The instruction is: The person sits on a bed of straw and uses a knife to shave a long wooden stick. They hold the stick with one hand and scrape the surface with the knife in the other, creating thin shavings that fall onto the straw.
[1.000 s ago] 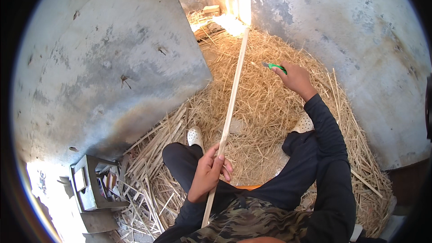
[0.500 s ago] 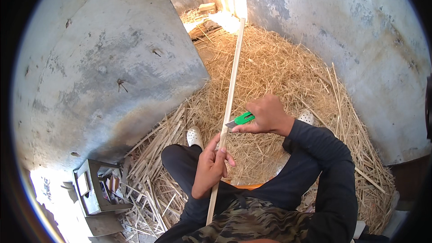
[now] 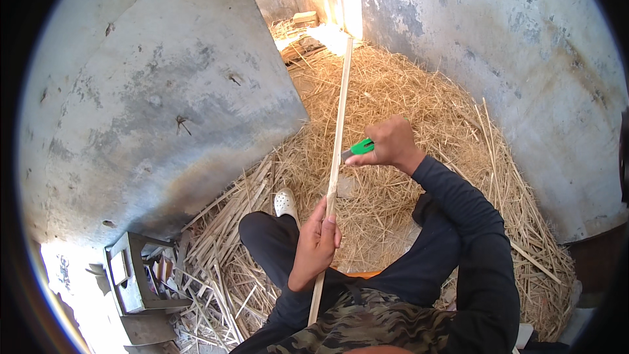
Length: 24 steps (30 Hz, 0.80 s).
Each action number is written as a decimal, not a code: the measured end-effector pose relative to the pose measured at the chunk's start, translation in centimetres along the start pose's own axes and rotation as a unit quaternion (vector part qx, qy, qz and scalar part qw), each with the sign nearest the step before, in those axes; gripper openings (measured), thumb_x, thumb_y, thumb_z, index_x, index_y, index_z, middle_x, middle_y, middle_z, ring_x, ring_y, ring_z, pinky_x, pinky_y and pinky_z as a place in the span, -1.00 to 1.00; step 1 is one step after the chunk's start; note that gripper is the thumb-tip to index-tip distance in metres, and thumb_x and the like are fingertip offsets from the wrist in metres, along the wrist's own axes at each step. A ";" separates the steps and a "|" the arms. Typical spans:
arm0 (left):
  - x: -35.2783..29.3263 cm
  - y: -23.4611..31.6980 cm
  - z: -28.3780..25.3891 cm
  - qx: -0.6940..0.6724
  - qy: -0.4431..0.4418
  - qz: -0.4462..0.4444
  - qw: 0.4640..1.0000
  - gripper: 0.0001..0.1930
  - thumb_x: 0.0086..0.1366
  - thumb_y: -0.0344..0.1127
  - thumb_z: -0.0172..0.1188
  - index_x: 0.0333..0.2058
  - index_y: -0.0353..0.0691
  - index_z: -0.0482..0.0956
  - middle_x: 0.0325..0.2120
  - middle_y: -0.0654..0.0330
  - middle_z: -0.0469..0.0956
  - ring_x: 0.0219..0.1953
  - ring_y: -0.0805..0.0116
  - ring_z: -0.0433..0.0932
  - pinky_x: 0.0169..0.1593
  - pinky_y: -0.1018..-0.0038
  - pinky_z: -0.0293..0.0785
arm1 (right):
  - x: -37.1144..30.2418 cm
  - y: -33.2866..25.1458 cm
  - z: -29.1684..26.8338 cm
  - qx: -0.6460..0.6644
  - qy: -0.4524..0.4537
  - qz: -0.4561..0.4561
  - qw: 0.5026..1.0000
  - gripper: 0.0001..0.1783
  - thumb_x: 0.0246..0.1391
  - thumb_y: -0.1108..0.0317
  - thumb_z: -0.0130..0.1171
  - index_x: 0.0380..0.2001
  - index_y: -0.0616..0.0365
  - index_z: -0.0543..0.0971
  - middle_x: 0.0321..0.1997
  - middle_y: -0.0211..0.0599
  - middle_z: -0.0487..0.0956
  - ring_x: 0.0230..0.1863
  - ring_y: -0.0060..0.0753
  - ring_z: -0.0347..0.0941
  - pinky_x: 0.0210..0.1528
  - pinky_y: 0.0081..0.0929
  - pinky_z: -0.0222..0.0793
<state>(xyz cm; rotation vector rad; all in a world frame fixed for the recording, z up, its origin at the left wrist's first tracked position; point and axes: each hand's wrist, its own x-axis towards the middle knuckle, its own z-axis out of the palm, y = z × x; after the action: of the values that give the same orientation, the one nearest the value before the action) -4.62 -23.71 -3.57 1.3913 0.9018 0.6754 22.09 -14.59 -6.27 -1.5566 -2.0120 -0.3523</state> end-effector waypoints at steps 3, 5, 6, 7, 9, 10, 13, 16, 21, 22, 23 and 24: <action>-1.1 -0.4 0.4 -0.011 -0.015 -0.012 1.000 -0.49 0.49 -0.31 -0.13 0.33 -0.34 0.07 -0.65 0.41 0.25 -0.61 0.68 0.25 -0.51 0.70 0.19 | 0.8 2.9 1.4 -0.034 0.005 0.064 0.997 -0.14 -0.17 -0.68 -0.10 -0.88 -0.07 0.37 -0.90 -0.54 0.20 -0.85 -0.50 0.17 -0.77 -0.39 0.05; -1.6 -0.9 0.9 -0.051 -0.055 -0.024 0.997 -0.49 0.49 -0.32 -0.12 0.33 -0.34 0.07 -0.65 0.41 0.25 -0.60 0.68 0.24 -0.51 0.70 0.18 | 1.3 6.1 0.6 -0.076 0.031 0.103 0.991 -0.14 -0.08 -0.68 -0.21 -0.88 -0.11 0.35 -0.89 -0.61 0.16 -0.86 -0.57 0.08 -0.79 -0.44 -0.01; -1.8 -0.7 1.1 -0.064 -0.055 -0.036 0.996 -0.49 0.49 -0.32 -0.12 0.34 -0.33 0.06 -0.65 0.41 0.25 -0.60 0.68 0.23 -0.51 0.70 0.18 | 1.6 7.0 1.0 -0.087 0.046 0.099 0.990 -0.16 -0.04 -0.64 -0.21 -0.88 -0.12 0.34 -0.89 -0.65 0.12 -0.86 -0.61 0.01 -0.79 -0.48 -0.09; -1.9 -0.8 1.0 -0.056 -0.064 -0.032 0.996 -0.49 0.49 -0.32 -0.12 0.34 -0.33 0.06 -0.65 0.41 0.26 -0.60 0.68 0.24 -0.51 0.69 0.18 | 1.5 8.1 1.7 -0.098 0.057 0.096 0.989 -0.18 0.01 -0.61 -0.21 -0.89 -0.14 0.34 -0.89 -0.68 0.08 -0.86 -0.64 -0.06 -0.79 -0.51 -0.17; -2.8 -1.3 1.0 -0.047 -0.077 -0.031 0.995 -0.49 0.49 -0.33 -0.13 0.34 -0.33 0.06 -0.65 0.40 0.26 -0.60 0.68 0.24 -0.51 0.69 0.18 | 1.8 10.9 1.6 -0.105 0.073 0.147 0.981 -0.19 0.06 -0.58 -0.22 -0.89 -0.14 0.31 -0.87 -0.71 0.03 -0.85 -0.67 -0.14 -0.78 -0.55 -0.28; -3.7 -1.3 1.0 -0.044 -0.093 -0.050 0.993 -0.49 0.49 -0.33 -0.13 0.34 -0.33 0.07 -0.65 0.40 0.27 -0.60 0.68 0.24 -0.50 0.70 0.19 | 2.0 12.8 1.1 -0.102 0.082 0.203 0.970 -0.19 0.06 -0.57 -0.23 -0.89 -0.14 0.29 -0.86 -0.70 0.02 -0.84 -0.67 -0.16 -0.76 -0.56 -0.30; -5.8 -1.1 0.3 -0.037 -0.115 -0.083 0.989 -0.50 0.49 -0.33 -0.12 0.33 -0.32 0.08 -0.64 0.39 0.29 -0.60 0.67 0.26 -0.49 0.70 0.19 | 0.4 17.6 -1.2 -0.104 0.036 0.383 0.917 -0.19 0.07 -0.58 -0.25 -0.88 -0.13 0.22 -0.83 -0.71 0.04 -0.80 -0.69 -0.11 -0.74 -0.55 -0.27; -5.8 -2.2 -0.3 -0.042 -0.069 -0.093 0.992 -0.50 0.49 -0.31 -0.13 0.33 -0.30 0.09 -0.65 0.37 0.34 -0.65 0.67 0.26 -0.54 0.71 0.20 | -1.8 18.7 -1.7 -0.065 0.014 0.434 0.899 -0.18 0.06 -0.59 -0.25 -0.88 -0.13 0.17 -0.81 -0.71 0.05 -0.78 -0.68 -0.11 -0.72 -0.53 -0.29; -2.1 -1.3 -0.8 -0.099 -0.023 -0.079 0.992 -0.49 0.50 -0.28 -0.14 0.34 -0.25 0.07 -0.64 0.30 0.43 -0.79 0.68 0.19 -0.70 0.72 0.13 | -1.5 9.3 -0.4 0.044 -0.044 0.231 0.971 -0.17 0.00 -0.62 -0.19 -0.88 -0.12 0.18 -0.82 -0.69 0.05 -0.79 -0.64 -0.11 -0.71 -0.53 -0.30; -1.3 -0.9 -0.7 -0.105 -0.020 -0.068 0.992 -0.49 0.50 -0.28 -0.13 0.34 -0.25 0.07 -0.64 0.31 0.44 -0.79 0.68 0.20 -0.69 0.72 0.13 | -1.6 6.8 -0.5 0.067 -0.040 0.176 0.981 -0.17 -0.01 -0.62 -0.16 -0.89 -0.11 0.22 -0.83 -0.68 0.07 -0.80 -0.63 -0.09 -0.72 -0.51 -0.28; -0.7 -0.5 -0.6 -0.108 -0.017 -0.057 0.992 -0.49 0.50 -0.28 -0.13 0.34 -0.25 0.07 -0.64 0.31 0.44 -0.78 0.68 0.20 -0.69 0.72 0.13 | -1.6 4.1 -1.0 0.095 -0.032 0.122 0.987 -0.16 -0.05 -0.63 -0.12 -0.89 -0.08 0.28 -0.86 -0.65 0.11 -0.82 -0.61 -0.03 -0.75 -0.49 -0.20; -0.3 -0.3 -0.6 -0.111 -0.012 -0.053 0.992 -0.49 0.50 -0.28 -0.13 0.35 -0.25 0.07 -0.64 0.30 0.44 -0.79 0.69 0.20 -0.69 0.72 0.13 | -1.8 1.5 -1.7 0.123 -0.024 0.067 0.990 -0.15 -0.08 -0.63 -0.08 -0.90 -0.05 0.34 -0.89 -0.61 0.16 -0.84 -0.59 0.03 -0.77 -0.46 -0.13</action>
<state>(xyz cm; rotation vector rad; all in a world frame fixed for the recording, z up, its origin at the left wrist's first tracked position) -5.30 -23.68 -3.80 1.1440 0.8490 0.6562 24.27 -16.52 -6.11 -1.5451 -1.8911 -0.0132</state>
